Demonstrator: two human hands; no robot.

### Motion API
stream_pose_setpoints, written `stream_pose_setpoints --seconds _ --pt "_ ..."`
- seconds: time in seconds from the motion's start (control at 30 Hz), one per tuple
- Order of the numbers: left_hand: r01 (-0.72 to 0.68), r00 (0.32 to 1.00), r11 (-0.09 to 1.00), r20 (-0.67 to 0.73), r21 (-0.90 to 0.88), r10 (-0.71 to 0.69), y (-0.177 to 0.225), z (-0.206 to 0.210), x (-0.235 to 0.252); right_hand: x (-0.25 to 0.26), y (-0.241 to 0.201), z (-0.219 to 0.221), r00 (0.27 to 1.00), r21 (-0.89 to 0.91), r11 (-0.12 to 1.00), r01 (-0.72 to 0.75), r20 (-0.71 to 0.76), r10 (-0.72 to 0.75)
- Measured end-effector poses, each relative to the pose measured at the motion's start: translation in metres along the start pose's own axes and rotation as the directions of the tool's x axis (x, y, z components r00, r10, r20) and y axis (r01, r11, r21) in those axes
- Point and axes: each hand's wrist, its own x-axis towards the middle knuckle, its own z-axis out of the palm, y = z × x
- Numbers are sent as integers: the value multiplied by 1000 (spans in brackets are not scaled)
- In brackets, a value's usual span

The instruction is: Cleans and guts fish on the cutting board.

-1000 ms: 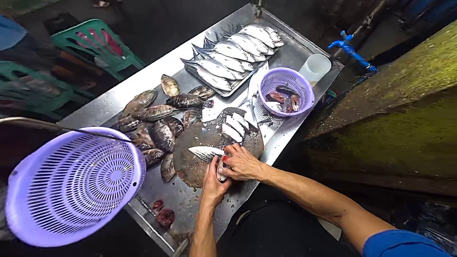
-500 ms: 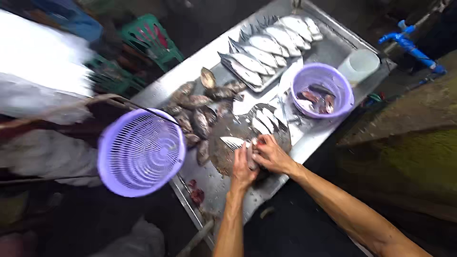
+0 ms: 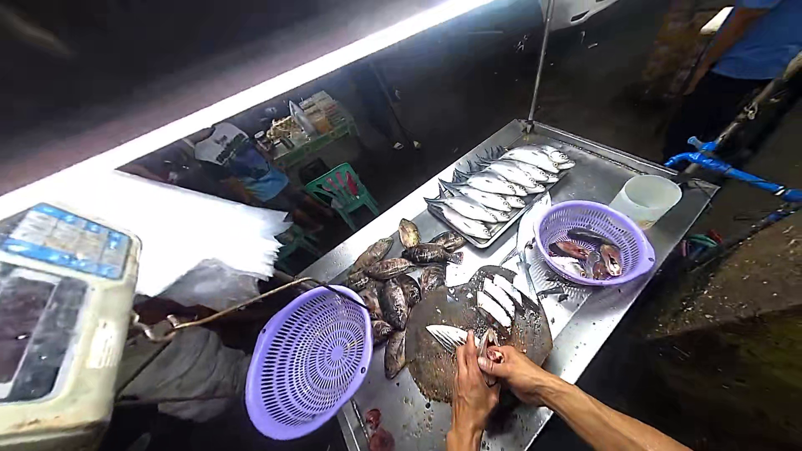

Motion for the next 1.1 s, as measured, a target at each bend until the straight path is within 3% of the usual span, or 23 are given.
stream_pose_setpoints --seconds 0.17,0.37,0.63,0.73,0.83,0.93,1.03,1.1 --pt "93 996 996 3 9 -93 9 14 3 3 10 10 976 154 981 120 -200 -88" --pt "206 978 977 50 -60 -203 34 26 8 -2 11 0 894 -224 960 166 -377 -242" --pt "135 990 991 -32 20 -134 56 45 20 -9 -11 -25 790 -454 878 150 -479 -383" --pt "123 991 991 -65 48 -120 59 44 33 -7 -10 -34 760 -491 835 250 -435 -483" --pt "165 984 984 -76 74 -159 67 43 52 -3 -4 -41 632 -484 765 424 -447 -633" --pt "226 970 970 -108 94 -216 75 48 62 3 -3 -54 469 -519 687 508 -503 -726" --pt "397 914 917 -100 22 -393 72 36 71 2 -9 -86 382 -568 682 461 -566 -730" --pt "446 889 894 -90 -50 -449 61 26 74 0 -9 -118 383 -625 713 318 -604 -699"
